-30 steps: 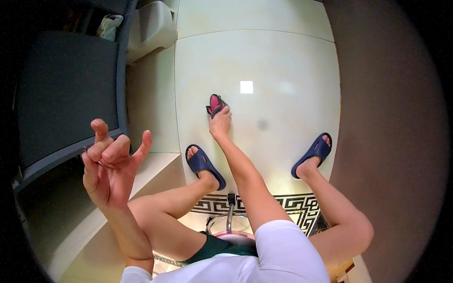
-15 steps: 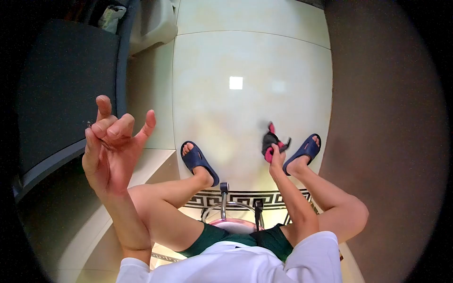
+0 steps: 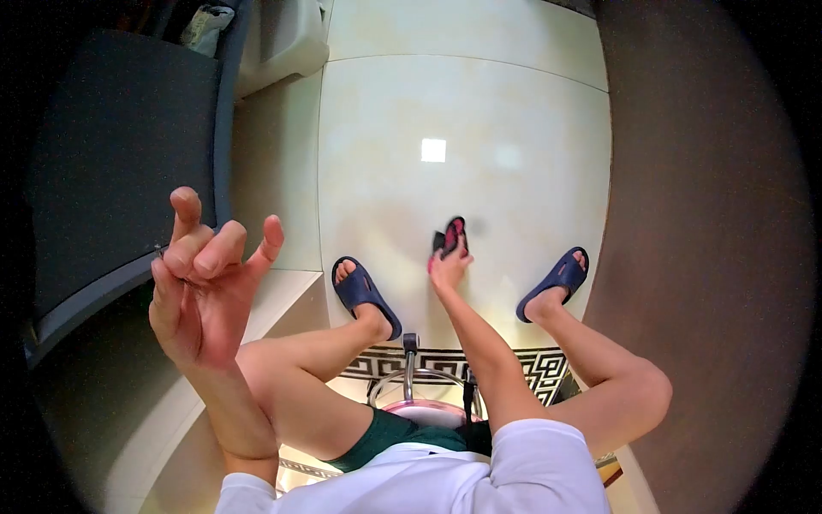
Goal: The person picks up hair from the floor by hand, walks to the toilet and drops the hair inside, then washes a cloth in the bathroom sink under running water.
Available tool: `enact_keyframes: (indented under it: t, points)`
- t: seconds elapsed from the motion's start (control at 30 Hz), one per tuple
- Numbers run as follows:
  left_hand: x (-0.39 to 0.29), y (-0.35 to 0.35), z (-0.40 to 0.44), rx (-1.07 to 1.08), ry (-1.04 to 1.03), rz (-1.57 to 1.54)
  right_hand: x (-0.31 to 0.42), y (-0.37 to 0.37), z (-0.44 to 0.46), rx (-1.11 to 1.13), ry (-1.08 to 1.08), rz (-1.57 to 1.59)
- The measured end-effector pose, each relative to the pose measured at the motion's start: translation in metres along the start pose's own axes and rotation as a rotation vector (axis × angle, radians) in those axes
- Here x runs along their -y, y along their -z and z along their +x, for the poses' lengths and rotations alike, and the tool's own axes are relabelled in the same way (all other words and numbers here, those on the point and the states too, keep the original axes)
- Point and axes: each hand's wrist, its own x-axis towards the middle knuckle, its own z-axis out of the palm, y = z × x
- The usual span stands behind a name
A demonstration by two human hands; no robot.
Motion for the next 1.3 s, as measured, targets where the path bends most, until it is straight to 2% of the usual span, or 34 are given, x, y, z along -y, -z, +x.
enact_keyframes:
  t: [0.07,0.1,0.13,0.17,0.23,0.37,0.47,0.6,0.7,0.8,0.9,1.1,1.2,1.3]
  points:
    - [-0.001,0.003,0.0,0.005,-0.002,-0.012,0.044,-0.018,-0.002,0.041,-0.001,0.035]
    - [-0.001,0.004,0.0,0.004,-0.004,-0.022,0.057,-0.036,0.0,-0.006,0.11,0.051]
    - [-0.002,0.004,0.0,0.003,-0.006,-0.032,0.08,-0.039,-0.003,0.056,0.135,0.058]
    - [-0.002,0.005,0.002,0.001,-0.007,-0.041,0.089,-0.059,0.001,0.057,0.269,0.069]
    - [-0.003,0.006,0.002,-0.014,-0.008,-0.044,0.127,-0.063,-0.003,0.243,0.308,-0.013]
    - [-0.006,0.008,0.004,-0.018,0.003,-0.054,0.164,-0.064,-0.006,0.425,0.513,-0.158]
    - [-0.005,0.006,0.006,-0.044,0.018,-0.031,0.165,-0.064,0.001,0.575,0.757,-0.389]
    - [-0.005,0.008,0.008,-0.039,0.042,-0.021,0.158,-0.075,0.006,0.37,1.204,-0.551]
    - [-0.008,0.004,0.01,-0.06,0.081,0.029,0.178,-0.058,-0.008,0.267,1.459,-0.855]
    - [-0.008,0.002,0.01,-0.091,0.075,0.042,0.167,-0.079,-0.006,0.293,1.565,-0.917]
    - [-0.008,0.002,0.009,-0.091,0.08,0.047,0.164,-0.075,-0.001,0.454,1.511,-0.878]
    - [-0.009,0.0,0.006,-0.067,0.091,0.064,0.159,-0.068,-0.011,0.301,1.522,-0.881]
    - [-0.008,0.0,0.005,-0.067,0.088,0.08,0.148,-0.068,0.0,0.361,1.601,-0.793]
    - [-0.009,0.001,0.005,-0.058,0.092,0.104,0.131,-0.064,0.01,0.515,1.614,-0.729]
